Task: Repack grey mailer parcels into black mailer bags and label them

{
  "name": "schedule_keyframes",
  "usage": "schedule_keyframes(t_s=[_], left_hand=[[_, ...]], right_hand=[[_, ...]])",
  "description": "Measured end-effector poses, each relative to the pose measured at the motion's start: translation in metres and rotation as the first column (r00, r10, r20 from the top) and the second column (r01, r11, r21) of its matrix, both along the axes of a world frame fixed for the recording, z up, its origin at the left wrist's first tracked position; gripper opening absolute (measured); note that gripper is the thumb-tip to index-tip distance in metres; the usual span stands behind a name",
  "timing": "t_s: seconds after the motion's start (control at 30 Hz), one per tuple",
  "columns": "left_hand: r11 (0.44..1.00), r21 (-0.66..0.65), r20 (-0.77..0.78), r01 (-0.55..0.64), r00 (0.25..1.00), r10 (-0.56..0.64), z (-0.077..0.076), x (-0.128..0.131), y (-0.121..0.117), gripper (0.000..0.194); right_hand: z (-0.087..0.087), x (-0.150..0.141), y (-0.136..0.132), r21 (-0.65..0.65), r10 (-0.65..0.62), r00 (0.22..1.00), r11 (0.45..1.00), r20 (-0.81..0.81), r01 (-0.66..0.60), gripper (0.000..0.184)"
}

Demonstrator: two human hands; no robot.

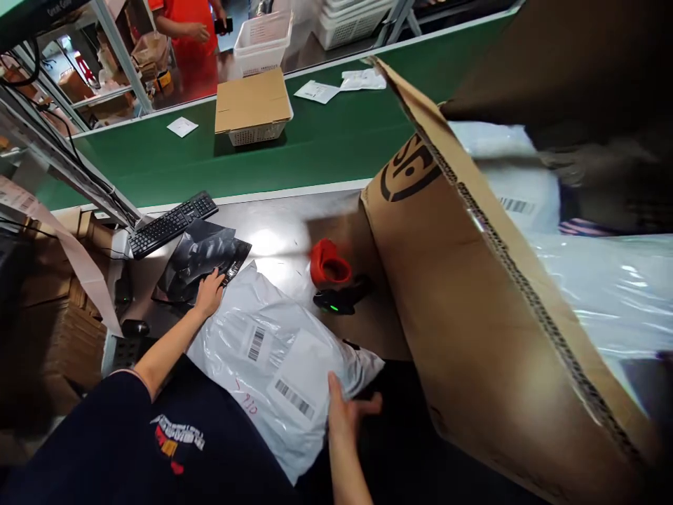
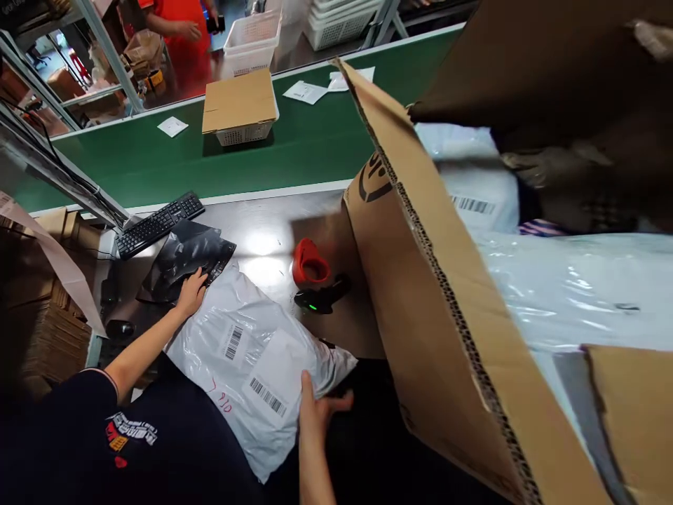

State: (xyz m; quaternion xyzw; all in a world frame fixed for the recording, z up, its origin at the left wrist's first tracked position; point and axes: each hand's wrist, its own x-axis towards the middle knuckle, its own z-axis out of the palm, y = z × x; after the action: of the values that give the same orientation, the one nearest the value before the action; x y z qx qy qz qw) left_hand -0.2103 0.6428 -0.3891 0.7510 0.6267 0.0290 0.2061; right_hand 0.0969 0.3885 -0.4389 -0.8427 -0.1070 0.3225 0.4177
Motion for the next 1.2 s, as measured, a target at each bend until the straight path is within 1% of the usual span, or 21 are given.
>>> schedule_keyframes(t_s=[0.07,0.13,0.2,0.23,0.3,0.37,0.4,0.47,0.53,0.57,0.63,0.7,0.77,0.8,0.9,0.93,0.97,1.0,1.07,1.13,1.2], left_hand=[[0.997,0.05,-0.044,-0.052,0.998,0.054,-0.007,-0.019,-0.013,0.043],[0.996,0.043,-0.129,-0.075,0.988,0.08,-0.012,-0.041,-0.021,0.041],[0.998,0.028,-0.204,-0.056,0.977,0.06,-0.016,-0.06,-0.025,0.054],[0.999,0.017,-0.224,-0.037,0.974,0.04,-0.018,-0.067,-0.026,0.064],[0.999,-0.043,-0.223,-0.003,0.975,-0.006,-0.023,-0.075,-0.027,0.076],[0.995,-0.1,-0.19,-0.002,0.982,-0.017,-0.027,-0.078,-0.026,0.071],[0.994,-0.112,-0.176,-0.018,0.984,-0.002,-0.028,-0.078,-0.025,0.065],[0.992,-0.098,-0.148,-0.078,0.987,0.063,-0.03,-0.077,-0.022,0.052],[0.986,-0.083,-0.093,-0.145,0.986,0.138,-0.031,-0.075,-0.018,0.04],[0.981,-0.083,-0.061,-0.177,0.983,0.172,-0.032,-0.074,-0.016,0.034],[0.968,-0.091,-0.002,-0.235,0.972,0.236,-0.033,-0.075,-0.01,0.031],[0.956,-0.109,0.048,-0.272,0.959,0.278,-0.034,-0.076,-0.005,0.033],[0.948,-0.14,0.125,-0.285,0.945,0.302,-0.036,-0.076,-0.003,0.033],[0.947,-0.16,0.17,-0.278,0.938,0.303,-0.037,-0.075,-0.004,0.033],[0.95,-0.224,0.282,-0.215,0.919,0.275,-0.04,-0.069,-0.016,0.03],[0.95,-0.239,0.297,-0.2,0.917,0.268,-0.04,-0.066,-0.021,0.029],[0.949,-0.246,0.297,-0.195,0.917,0.265,-0.04,-0.063,-0.026,0.027],[0.949,-0.244,0.285,-0.2,0.921,0.267,-0.04,-0.061,-0.031,0.026],[0.944,-0.223,0.235,-0.244,0.926,0.295,-0.039,-0.057,-0.036,0.033],[0.934,-0.201,0.194,-0.294,0.923,0.333,-0.038,-0.054,-0.035,0.043],[0.926,-0.195,0.188,-0.324,0.914,0.36,-0.038,-0.052,-0.027,0.036]], right_hand=[[0.011,-0.005,-0.005,-0.057,0.119,0.969,0.992,0.214,-0.109,0.126],[0.023,-0.008,0.001,-0.088,0.254,0.875,0.967,0.413,-0.239,0.112],[0.034,-0.01,0.026,-0.076,0.402,0.756,0.901,0.517,-0.427,0.088],[0.038,-0.011,0.046,-0.059,0.483,0.7,0.842,0.526,-0.536,0.079],[0.046,-0.014,0.099,-0.039,0.645,0.601,0.697,0.472,-0.716,0.072],[0.051,-0.018,0.157,-0.063,0.781,0.536,0.583,0.321,-0.81,0.081],[0.052,-0.02,0.184,-0.075,0.827,0.524,0.547,0.202,-0.834,0.087],[0.053,-0.024,0.226,-0.058,0.861,0.507,0.505,-0.038,-0.861,0.094],[0.052,-0.028,0.249,0.011,0.864,0.467,0.477,-0.19,-0.879,0.087],[0.052,-0.03,0.253,0.063,0.875,0.43,0.453,-0.223,-0.889,0.077],[0.055,-0.034,0.25,0.161,0.907,0.339,0.384,-0.252,-0.909,0.053],[0.063,-0.036,0.237,0.254,0.928,0.267,0.333,-0.26,-0.908,0.04],[0.076,-0.038,0.223,0.329,0.949,0.219,0.286,-0.226,-0.9,0.04],[0.084,-0.039,0.217,0.368,0.962,0.177,0.244,-0.207,-0.897,0.041],[0.102,-0.047,0.21,0.447,0.981,-0.006,0.084,-0.196,-0.891,0.041],[0.105,-0.05,0.211,0.466,0.979,-0.037,0.061,-0.199,-0.883,0.041],[0.106,-0.051,0.213,0.48,0.98,-0.029,0.07,-0.196,-0.874,0.039],[0.106,-0.052,0.215,0.49,0.982,0.009,0.102,-0.188,-0.866,0.038],[0.1,-0.048,0.224,0.497,0.978,0.129,0.194,-0.163,-0.846,0.036],[0.091,-0.038,0.237,0.49,0.966,0.216,0.258,-0.142,-0.832,0.036],[0.079,-0.026,0.254,0.464,0.953,0.278,0.3,-0.117,-0.834,0.037]])
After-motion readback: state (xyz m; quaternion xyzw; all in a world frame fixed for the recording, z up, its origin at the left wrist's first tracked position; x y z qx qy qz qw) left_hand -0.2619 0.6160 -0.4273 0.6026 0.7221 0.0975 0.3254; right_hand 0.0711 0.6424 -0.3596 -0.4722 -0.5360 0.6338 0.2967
